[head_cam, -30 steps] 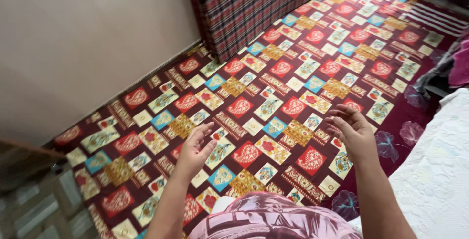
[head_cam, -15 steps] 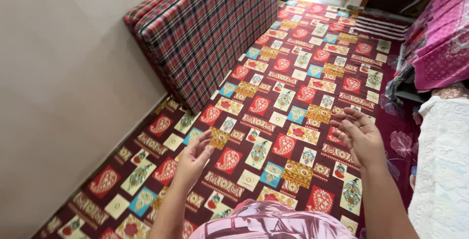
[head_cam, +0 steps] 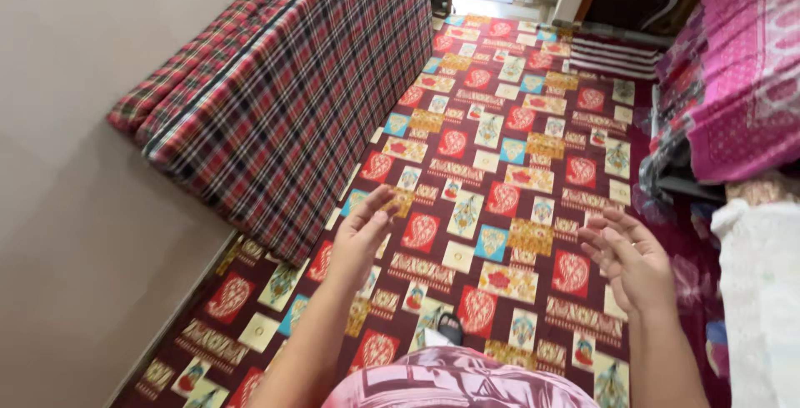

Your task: The person cleans a t-shirt using a white cloth, folds it, carries it to a wooden closet, and places it on a shelf inside.

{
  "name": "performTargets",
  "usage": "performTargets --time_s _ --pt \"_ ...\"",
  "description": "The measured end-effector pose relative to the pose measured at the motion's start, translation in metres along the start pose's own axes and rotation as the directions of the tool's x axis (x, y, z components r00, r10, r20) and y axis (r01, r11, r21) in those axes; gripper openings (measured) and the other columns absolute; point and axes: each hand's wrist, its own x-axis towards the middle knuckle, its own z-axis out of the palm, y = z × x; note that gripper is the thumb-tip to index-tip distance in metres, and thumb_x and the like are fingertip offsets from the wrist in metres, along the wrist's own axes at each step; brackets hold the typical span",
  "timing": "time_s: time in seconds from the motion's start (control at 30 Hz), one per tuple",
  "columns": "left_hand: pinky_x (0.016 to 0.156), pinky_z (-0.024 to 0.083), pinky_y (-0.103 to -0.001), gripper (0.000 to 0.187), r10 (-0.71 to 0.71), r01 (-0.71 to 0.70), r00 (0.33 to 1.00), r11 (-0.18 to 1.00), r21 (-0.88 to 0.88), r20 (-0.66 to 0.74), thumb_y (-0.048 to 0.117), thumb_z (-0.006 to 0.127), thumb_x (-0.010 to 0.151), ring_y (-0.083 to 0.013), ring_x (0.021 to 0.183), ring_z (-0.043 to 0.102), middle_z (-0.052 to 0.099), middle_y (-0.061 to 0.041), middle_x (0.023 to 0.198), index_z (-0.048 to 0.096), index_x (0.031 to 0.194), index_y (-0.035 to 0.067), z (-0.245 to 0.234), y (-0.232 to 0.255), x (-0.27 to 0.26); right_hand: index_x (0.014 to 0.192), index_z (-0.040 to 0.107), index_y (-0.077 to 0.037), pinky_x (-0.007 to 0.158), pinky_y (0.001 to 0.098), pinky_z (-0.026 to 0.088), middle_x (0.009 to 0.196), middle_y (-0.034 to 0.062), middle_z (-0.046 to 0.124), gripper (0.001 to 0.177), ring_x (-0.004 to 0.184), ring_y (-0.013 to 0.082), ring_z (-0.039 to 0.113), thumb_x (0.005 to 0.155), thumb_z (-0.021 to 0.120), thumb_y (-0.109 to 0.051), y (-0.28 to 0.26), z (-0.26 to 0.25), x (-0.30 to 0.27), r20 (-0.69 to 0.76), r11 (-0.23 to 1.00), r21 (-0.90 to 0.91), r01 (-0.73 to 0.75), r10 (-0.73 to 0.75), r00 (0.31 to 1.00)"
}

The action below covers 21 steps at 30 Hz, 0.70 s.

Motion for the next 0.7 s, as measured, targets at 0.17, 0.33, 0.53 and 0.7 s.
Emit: performTargets --time_s 0.17,0.33,0.53,0.7 --pt "0.102 0.047 -0.030 0.052 0.039 -0.054 0.987 0.995 -0.086 -0.158 0.005 0.055 0.098 -0.0192 0.131 0.058 0.058 -0.006 0.144 0.049 0.149 0.007 -0.028 0.006 0.120 0.135 0.054 -0.002 0.095 0.0422 0.056 0.123 0.0159 0.065 0.033 0.112 0.0286 0.067 0.103 0.050 -0.003 0.002 0.026 0.128 -0.005 0.996 0.021 -0.088 0.088 0.996" --pt "0.106 0.045 -0.035 0.049 0.049 -0.083 0.943 0.993 -0.089 -0.329 0.007 0.055 0.099 -0.0211 0.132 0.058 0.058 -0.005 0.144 0.051 0.147 0.004 -0.057 0.025 0.206 0.133 0.055 -0.002 0.096 0.0416 0.056 0.121 0.0151 0.065 0.031 0.112 0.0282 0.067 0.102 0.051 -0.003 0.007 0.078 0.240 0.069 0.993 0.024 -0.119 0.117 0.991" --pt "0.108 0.043 -0.038 0.050 -0.014 -0.048 0.883 0.992 -0.120 -0.468 0.009 0.055 0.096 -0.0219 0.131 0.058 0.058 -0.004 0.144 0.051 0.147 0.008 -0.118 0.038 0.311 0.132 0.056 0.001 0.095 0.0429 0.057 0.121 0.0162 0.066 0.032 0.111 0.0299 0.068 0.101 0.051 -0.002 0.022 0.161 0.369 0.194 0.993 0.026 -0.119 0.111 0.975" --pt "0.107 0.041 -0.039 0.052 0.057 -0.070 0.905 0.997 -0.015 -0.422 0.010 0.057 0.096 -0.0237 0.130 0.059 0.058 -0.007 0.144 0.053 0.147 0.003 -0.161 0.055 0.450 0.135 0.055 -0.001 0.096 0.0422 0.055 0.124 0.0155 0.065 0.035 0.113 0.0297 0.067 0.101 0.050 -0.003 0.033 0.217 0.471 0.201 0.995 0.030 -0.100 0.092 0.975"
